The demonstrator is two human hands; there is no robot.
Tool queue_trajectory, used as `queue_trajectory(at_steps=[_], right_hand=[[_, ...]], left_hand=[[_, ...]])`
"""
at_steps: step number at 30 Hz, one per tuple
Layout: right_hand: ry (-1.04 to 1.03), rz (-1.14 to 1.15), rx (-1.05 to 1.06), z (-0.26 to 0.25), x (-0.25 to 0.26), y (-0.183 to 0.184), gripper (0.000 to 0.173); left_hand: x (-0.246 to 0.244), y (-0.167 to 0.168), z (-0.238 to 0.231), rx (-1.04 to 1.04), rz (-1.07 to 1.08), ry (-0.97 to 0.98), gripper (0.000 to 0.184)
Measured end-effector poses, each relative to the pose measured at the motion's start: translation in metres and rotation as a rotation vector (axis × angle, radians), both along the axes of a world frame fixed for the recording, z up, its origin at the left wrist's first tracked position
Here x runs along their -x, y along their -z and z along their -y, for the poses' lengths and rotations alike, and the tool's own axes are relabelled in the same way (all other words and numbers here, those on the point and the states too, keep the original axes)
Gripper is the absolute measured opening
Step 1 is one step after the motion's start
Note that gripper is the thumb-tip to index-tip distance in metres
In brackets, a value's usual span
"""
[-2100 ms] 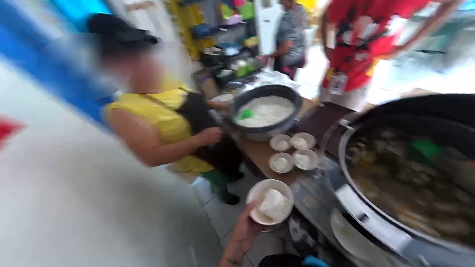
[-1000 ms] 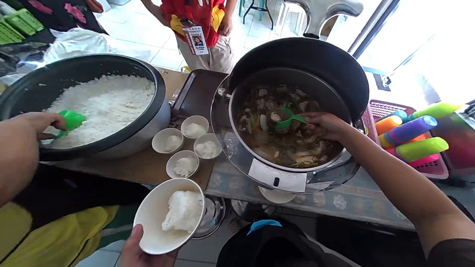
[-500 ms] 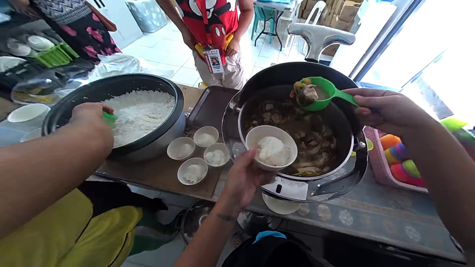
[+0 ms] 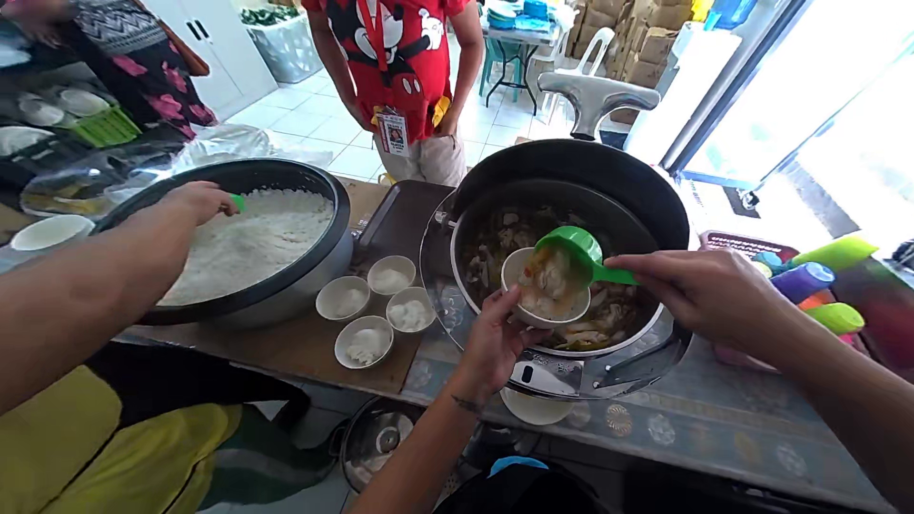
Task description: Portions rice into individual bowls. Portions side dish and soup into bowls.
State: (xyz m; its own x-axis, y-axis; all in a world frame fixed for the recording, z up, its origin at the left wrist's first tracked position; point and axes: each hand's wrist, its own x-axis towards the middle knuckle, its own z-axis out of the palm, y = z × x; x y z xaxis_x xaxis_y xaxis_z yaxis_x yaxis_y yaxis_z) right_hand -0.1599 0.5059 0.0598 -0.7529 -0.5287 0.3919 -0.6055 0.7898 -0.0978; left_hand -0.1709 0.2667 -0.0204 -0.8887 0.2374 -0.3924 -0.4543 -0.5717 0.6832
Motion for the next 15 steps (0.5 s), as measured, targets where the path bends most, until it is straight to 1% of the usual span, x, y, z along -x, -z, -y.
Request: queue_trajectory(at_steps=[2,4,7,9,11,14,15], right_hand=[[-0.039,-0.159,-0.113,0.007,-0.002,0.002,0.04],[-0.046,-0.219,-0.174,0.011,-0.001,0.002,0.041],[-0.083,-0.273,-0.223,0.016,0.003,0.007,0.043],[-0.071,-0.318,-0.195,0.017,0.006,0.008,0.044],[-0.014,-0.275,-0.1,0.013,0.01,0.007,0.042],[0.141,-0.04,0.11,-0.006,0.021,0.001,0.036],[0.187,0.011,0.132,-0.016,0.027,0.003,0.035]], left_hand=[[-0.002,0.0,0.001,0.004,0.0,0.002,0.035],[-0.006,-0.001,0.003,0.005,0.003,0.005,0.037],[-0.011,0.0,0.007,-0.008,0.01,-0.002,0.038],[-0.012,0.001,0.01,-0.02,0.015,-0.022,0.038],[-0.014,0.003,0.015,-0.029,-0.005,-0.042,0.037],[-0.019,0.006,0.028,-0.035,-0.066,-0.068,0.035],[-0.022,0.006,0.034,-0.032,-0.093,-0.076,0.035]])
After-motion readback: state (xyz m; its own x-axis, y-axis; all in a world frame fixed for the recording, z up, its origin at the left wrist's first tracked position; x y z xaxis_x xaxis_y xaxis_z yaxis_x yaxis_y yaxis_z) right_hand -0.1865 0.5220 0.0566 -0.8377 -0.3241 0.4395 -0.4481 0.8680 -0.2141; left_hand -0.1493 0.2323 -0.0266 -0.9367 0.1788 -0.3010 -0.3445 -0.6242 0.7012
